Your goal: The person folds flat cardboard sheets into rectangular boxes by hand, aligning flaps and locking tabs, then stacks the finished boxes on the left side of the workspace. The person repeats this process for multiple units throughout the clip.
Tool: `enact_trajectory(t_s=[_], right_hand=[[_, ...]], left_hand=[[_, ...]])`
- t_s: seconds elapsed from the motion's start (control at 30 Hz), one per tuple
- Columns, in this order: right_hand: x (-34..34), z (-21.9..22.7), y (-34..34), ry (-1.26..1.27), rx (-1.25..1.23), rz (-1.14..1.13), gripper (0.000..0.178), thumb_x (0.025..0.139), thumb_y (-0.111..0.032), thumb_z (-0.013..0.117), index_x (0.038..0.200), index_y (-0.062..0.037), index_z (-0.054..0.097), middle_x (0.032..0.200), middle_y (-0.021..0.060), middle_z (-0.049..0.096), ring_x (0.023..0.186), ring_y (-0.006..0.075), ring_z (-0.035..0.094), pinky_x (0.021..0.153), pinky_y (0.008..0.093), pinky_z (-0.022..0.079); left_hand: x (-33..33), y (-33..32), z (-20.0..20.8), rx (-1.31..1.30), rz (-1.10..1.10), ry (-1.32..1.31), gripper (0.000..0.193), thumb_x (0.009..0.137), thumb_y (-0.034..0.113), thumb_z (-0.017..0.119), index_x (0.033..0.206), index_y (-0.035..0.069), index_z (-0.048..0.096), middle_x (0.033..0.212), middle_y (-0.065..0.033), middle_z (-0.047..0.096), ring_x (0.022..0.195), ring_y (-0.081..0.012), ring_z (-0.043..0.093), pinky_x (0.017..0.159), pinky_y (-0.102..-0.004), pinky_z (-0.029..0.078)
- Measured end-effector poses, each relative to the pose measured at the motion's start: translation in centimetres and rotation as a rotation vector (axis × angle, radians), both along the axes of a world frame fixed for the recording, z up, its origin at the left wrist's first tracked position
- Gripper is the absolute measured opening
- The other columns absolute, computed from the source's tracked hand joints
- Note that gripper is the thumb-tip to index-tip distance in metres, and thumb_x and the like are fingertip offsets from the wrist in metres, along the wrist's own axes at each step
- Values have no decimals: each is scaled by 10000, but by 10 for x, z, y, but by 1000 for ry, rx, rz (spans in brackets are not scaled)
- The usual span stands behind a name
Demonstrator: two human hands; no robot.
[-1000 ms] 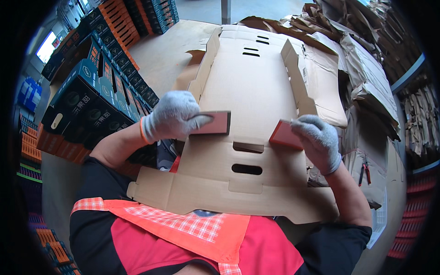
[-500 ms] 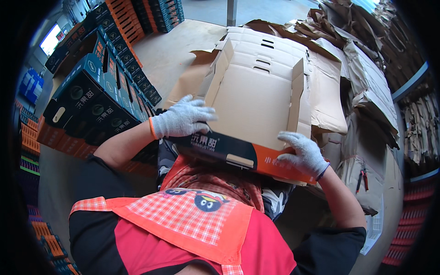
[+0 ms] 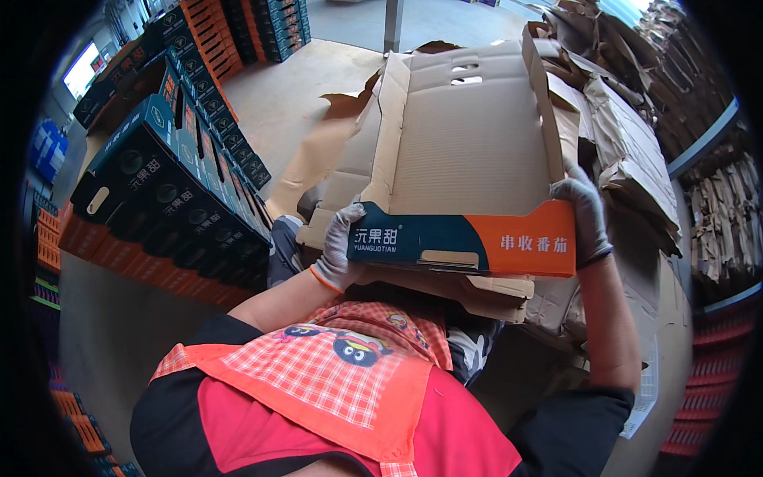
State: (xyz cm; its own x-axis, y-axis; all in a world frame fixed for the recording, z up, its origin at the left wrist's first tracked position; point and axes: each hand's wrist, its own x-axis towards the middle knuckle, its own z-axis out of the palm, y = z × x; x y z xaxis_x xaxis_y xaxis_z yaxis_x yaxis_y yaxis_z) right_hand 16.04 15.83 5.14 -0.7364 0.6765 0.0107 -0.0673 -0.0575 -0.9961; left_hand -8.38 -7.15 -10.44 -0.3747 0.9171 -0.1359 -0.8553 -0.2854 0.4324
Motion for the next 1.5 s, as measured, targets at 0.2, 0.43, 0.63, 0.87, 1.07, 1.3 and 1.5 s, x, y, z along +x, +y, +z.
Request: enact_trajectory(t_s=[0.2,0.43,0.63,0.87,1.07,1.3,1.5], right_hand=[[-67,119,-94,-541,1052,-21,710,663,-69,554,1362,17,463,1173,139,578,1023,220,599,946,316,472],[-123,83,-81,-370,1400,-82,382,892,-289,628,1170,-27,616,919,188,677,859,324,671,797,382,526],[-115,81,-56,-243,1544,76,290,914,-233,596,1105,-16,619,1043,209,649,936,341,648,782,377,531],[-57,100,-55,-608,1462,-305,244,923,-219,608,1078,-31,626,876,164,684,826,294,687,741,355,537],[-54,118,-55,-788,1586,-20,283,963,-256,529,855,-36,671,725,151,647,680,295,643,638,367,507],[-100,95,-45,-732,1856,30,98,774,-104,554,695,-61,593,707,138,586,730,319,625,664,418,499],[-104,83,-49,-507,1288,-32,325,901,-316,609,984,-9,673,898,173,686,799,288,662,755,371,506]], left_hand=[[60,21,-16,-41,-575,-221,341,902,261,451,1142,60,585,1044,-124,665,943,-300,659,856,-365,544],[28,-22,78,142,-204,1807,440,862,315,621,1163,-4,600,1140,-193,636,1017,-336,646,837,-374,519],[7,24,208,82,277,2479,811,603,689,719,998,-17,654,1057,-218,631,1014,-372,607,924,-484,459],[-7,87,221,245,372,2465,851,576,812,632,883,22,715,768,-177,688,750,-319,686,676,-407,544],[-14,89,211,348,362,2317,794,558,780,657,801,28,723,703,-170,681,670,-319,683,610,-411,537],[-4,78,198,280,441,2266,718,548,704,712,753,16,708,720,-175,681,686,-317,687,630,-401,545],[-11,80,195,395,462,1982,824,705,624,729,1179,-35,584,1097,-222,641,1037,-367,621,918,-396,479]])
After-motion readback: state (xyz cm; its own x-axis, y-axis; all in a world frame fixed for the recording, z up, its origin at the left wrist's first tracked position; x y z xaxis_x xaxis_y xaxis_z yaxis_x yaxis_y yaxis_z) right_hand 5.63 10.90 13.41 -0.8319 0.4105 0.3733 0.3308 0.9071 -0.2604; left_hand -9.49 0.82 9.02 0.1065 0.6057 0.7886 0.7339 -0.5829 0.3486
